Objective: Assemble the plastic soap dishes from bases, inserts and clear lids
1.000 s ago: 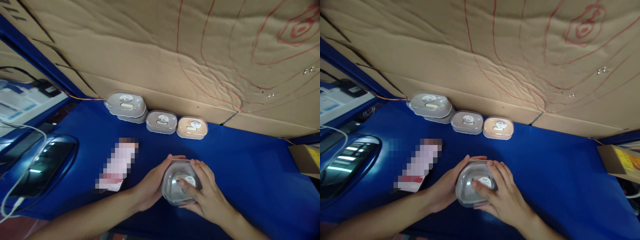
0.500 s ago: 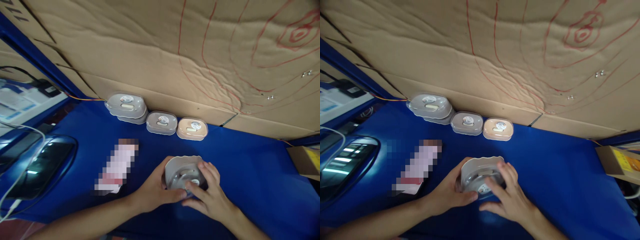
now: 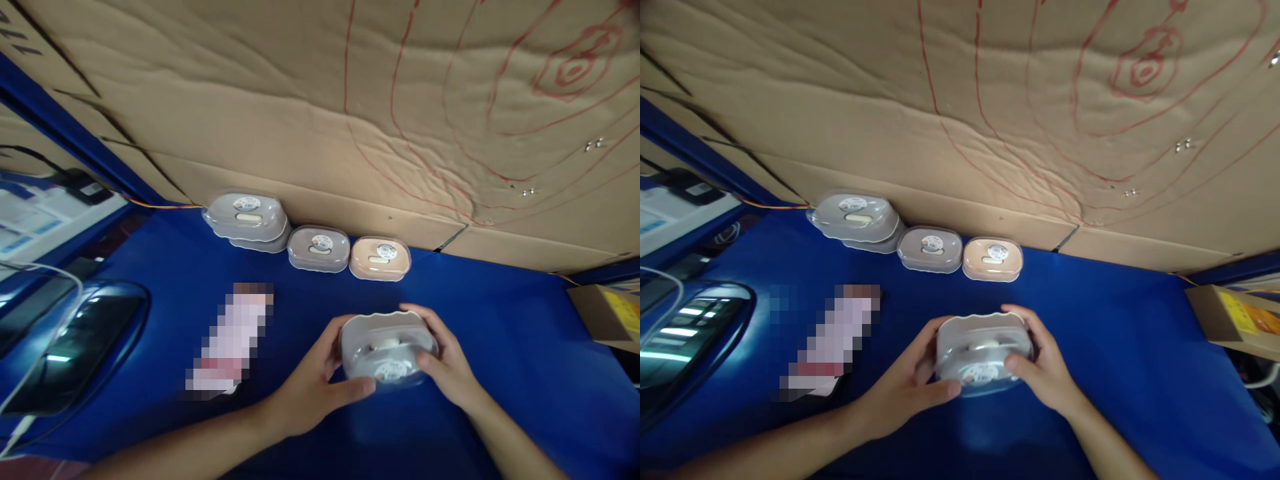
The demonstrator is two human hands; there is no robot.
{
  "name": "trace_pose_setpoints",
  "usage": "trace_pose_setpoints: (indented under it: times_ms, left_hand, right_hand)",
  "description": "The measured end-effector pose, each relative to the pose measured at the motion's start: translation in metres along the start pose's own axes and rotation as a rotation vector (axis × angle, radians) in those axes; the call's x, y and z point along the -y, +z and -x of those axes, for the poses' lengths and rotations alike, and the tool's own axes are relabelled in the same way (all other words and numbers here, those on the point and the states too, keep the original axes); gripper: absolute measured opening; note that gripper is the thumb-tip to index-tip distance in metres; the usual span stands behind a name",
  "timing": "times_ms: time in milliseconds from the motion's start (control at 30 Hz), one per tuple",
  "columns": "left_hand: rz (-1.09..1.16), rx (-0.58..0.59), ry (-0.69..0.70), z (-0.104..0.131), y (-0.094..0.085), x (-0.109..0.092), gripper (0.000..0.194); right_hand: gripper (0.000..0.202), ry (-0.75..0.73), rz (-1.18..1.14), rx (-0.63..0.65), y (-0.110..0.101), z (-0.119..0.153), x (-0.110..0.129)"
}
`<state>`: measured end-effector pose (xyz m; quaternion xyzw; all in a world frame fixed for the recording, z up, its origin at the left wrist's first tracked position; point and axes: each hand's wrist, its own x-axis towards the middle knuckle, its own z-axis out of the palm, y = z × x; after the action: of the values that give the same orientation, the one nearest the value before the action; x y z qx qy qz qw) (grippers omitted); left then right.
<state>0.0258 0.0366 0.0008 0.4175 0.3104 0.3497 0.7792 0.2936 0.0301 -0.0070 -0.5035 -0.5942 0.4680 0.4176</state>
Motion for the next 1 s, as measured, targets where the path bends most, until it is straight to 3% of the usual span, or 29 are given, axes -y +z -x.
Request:
trace_pose_setpoints:
  times_ms: [100,200,300,400,500,633,733,867,1000]
  left_hand:
    - [-0.059,-0.176,-0.039,-0.005,0.0,-0.006,0.06]
    - [-0.084,-0.241,-0.159,-0.007,-0.003,-0.016,0.045]
    - [-0.133,-0.242,-0.208,-0.007,-0.005,-0.024,0.036]
    - [-0.241,-0.201,-0.18,-0.007,-0.01,-0.026,0.035]
    - [-0.479,-0.18,-0.029,-0.011,-0.021,-0.029,0.04]
    - [-1.147,-0.341,0.303,-0.029,-0.046,-0.046,0.057]
    - [-1.509,-0.382,0.352,-0.053,-0.064,-0.066,0.076]
    - [-1.592,-0.376,0.311,-0.079,-0.082,-0.086,0.089]
    - [-1.601,-0.394,0.312,-0.067,-0.083,-0.087,0.072]
  right_hand:
    - [0.07,0.135,0.104,-0.261,-0.029,-0.014,-0.007]
    - [0.063,0.27,0.104,-0.511,-0.062,-0.029,-0.022]
    - [0.065,0.285,0.073,-0.605,-0.084,-0.04,-0.038]
    - [0.068,0.226,0.097,-0.661,-0.092,-0.045,-0.05]
    - [0.074,0.172,0.171,-0.682,-0.092,-0.047,-0.058]
    - [0.086,0.105,0.336,-0.687,-0.09,-0.048,-0.06]
    - [0.089,0.005,0.46,-0.71,-0.085,-0.046,-0.053]
    - [0.072,-0.199,0.619,-0.707,-0.065,-0.038,-0.033]
    - [0.062,-0.375,0.725,-0.521,-0.032,-0.024,-0.014]
